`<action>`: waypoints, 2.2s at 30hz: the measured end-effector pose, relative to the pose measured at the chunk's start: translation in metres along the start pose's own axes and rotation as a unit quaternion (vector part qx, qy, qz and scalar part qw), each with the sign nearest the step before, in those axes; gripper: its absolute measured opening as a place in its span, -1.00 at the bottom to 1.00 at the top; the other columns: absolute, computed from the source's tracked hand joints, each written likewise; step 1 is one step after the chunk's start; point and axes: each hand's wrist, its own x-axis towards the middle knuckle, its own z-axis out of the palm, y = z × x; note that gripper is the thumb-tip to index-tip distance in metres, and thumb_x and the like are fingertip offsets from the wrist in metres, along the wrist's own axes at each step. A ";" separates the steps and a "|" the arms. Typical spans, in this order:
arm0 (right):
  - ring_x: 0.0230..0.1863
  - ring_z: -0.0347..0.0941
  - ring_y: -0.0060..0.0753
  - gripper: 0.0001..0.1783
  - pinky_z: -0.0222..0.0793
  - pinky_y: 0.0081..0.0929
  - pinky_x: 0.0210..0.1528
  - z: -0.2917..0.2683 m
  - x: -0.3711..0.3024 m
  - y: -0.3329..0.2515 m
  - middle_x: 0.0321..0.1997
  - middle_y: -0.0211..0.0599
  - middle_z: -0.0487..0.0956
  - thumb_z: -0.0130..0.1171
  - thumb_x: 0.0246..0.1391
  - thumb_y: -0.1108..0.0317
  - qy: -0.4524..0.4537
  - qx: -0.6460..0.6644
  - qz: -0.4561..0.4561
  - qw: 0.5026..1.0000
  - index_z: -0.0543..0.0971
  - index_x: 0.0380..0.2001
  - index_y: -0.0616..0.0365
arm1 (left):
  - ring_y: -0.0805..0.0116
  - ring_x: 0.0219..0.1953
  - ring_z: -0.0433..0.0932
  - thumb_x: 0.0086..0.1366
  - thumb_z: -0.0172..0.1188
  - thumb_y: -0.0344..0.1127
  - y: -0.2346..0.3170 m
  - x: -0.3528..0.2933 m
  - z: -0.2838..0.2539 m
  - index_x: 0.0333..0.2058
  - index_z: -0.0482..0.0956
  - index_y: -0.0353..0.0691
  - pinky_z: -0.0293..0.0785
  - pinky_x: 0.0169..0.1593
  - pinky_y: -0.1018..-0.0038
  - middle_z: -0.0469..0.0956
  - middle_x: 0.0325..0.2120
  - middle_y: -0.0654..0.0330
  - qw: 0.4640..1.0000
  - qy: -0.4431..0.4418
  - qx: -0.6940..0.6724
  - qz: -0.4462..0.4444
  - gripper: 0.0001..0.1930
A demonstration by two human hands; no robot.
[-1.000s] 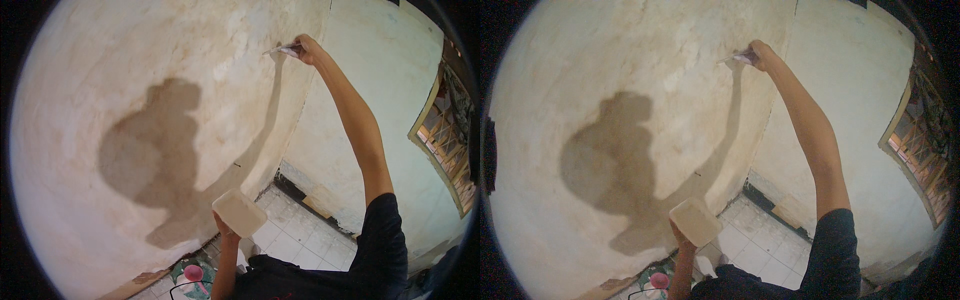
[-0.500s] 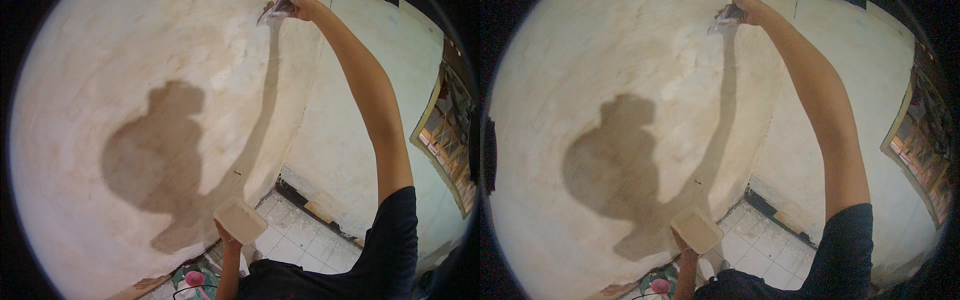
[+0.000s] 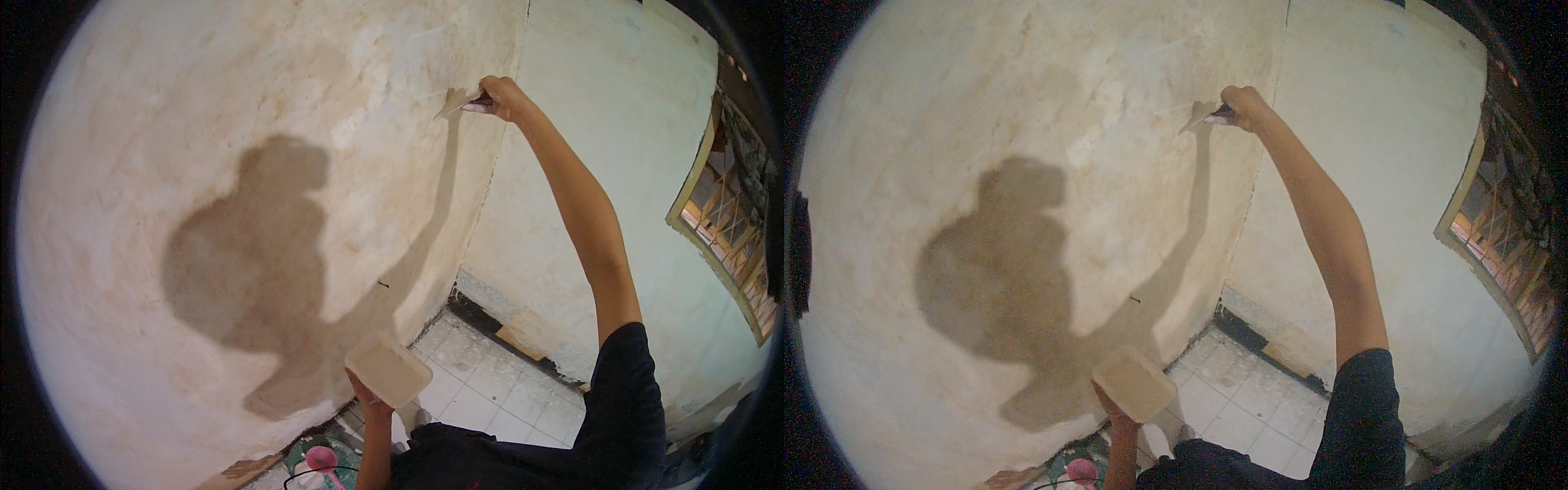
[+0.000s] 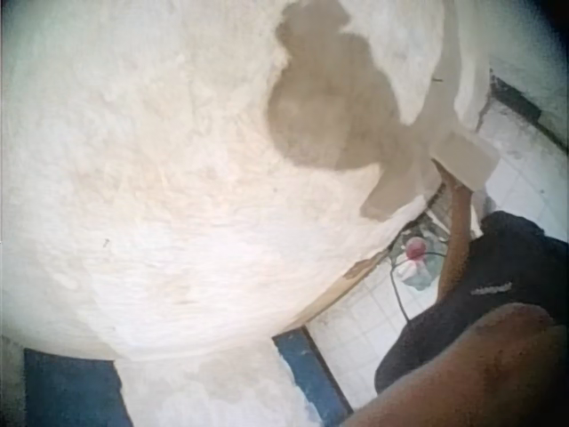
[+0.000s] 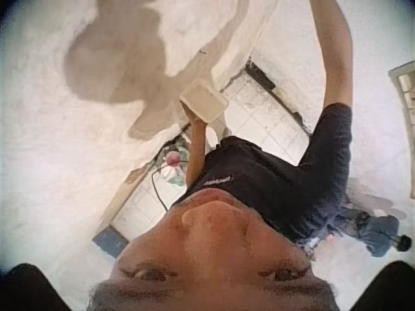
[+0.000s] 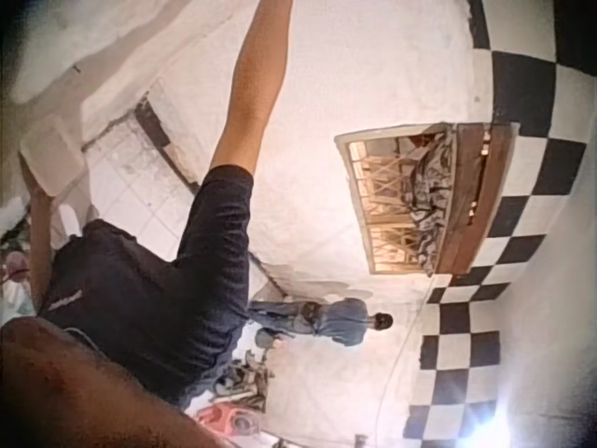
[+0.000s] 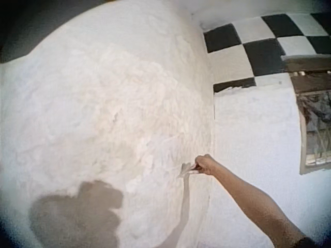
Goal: The person applies a white substance to a wall using a spatula, scooping the material from a white plastic container and spreading it across the wall surface to fill in gaps or smooth the texture.
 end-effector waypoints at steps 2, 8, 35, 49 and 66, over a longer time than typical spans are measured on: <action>-0.32 0.54 -0.13 -0.81 0.65 -0.27 -0.19 0.009 0.004 0.001 -0.30 0.01 0.50 -0.14 0.05 0.52 -0.013 -0.008 -0.014 1.000 0.40 -0.37 0.51 | 0.11 0.03 0.44 0.26 -0.18 0.36 0.000 -0.002 0.004 0.12 0.33 -0.02 0.41 0.10 0.11 0.44 0.02 0.18 1.000 0.010 0.011 0.001 -0.33; -0.39 0.56 -0.25 -0.77 0.63 -0.34 -0.25 0.051 0.003 -0.051 -0.39 -0.07 0.57 -0.09 0.11 0.44 -0.063 -0.078 -0.071 0.992 0.47 -0.39 0.43 | 0.09 0.03 0.45 0.22 -0.09 0.36 0.001 -0.014 0.004 0.14 0.32 -0.06 0.41 0.10 0.09 0.44 0.03 0.16 0.997 -0.002 0.054 0.058 -0.29; -0.40 0.56 0.02 -0.75 0.64 -0.20 -0.36 0.172 -0.068 -0.278 -0.46 0.14 0.51 -0.28 0.10 0.52 -0.176 -0.063 -0.256 0.948 0.38 -0.36 0.51 | 0.08 0.04 0.44 0.21 -0.12 0.40 -0.003 -0.016 0.001 0.14 0.32 -0.01 0.39 0.11 0.04 0.44 0.05 0.17 0.999 -0.041 -0.015 -0.013 -0.28; 0.11 0.37 0.08 -0.60 0.48 -0.30 0.14 0.000 -0.120 -0.028 0.04 0.35 0.39 -0.37 0.09 0.61 -0.177 0.295 -0.013 0.939 0.25 -0.10 0.80 | 0.12 -0.01 0.48 0.24 -0.08 0.32 -0.002 -0.048 -0.002 0.08 0.38 -0.03 0.45 0.06 0.10 0.47 0.00 0.19 1.000 -0.007 -0.008 0.013 -0.37; -0.41 0.57 -0.13 -0.74 0.60 -0.28 -0.34 0.077 -0.031 0.003 -0.39 0.04 0.55 -0.04 0.05 0.45 -0.062 -0.049 -0.116 0.990 0.47 -0.39 0.54 | 0.08 0.03 0.43 0.20 -0.07 0.38 -0.002 -0.066 -0.039 0.14 0.31 -0.05 0.40 0.09 0.05 0.42 0.04 0.16 0.999 0.015 -0.035 0.021 -0.27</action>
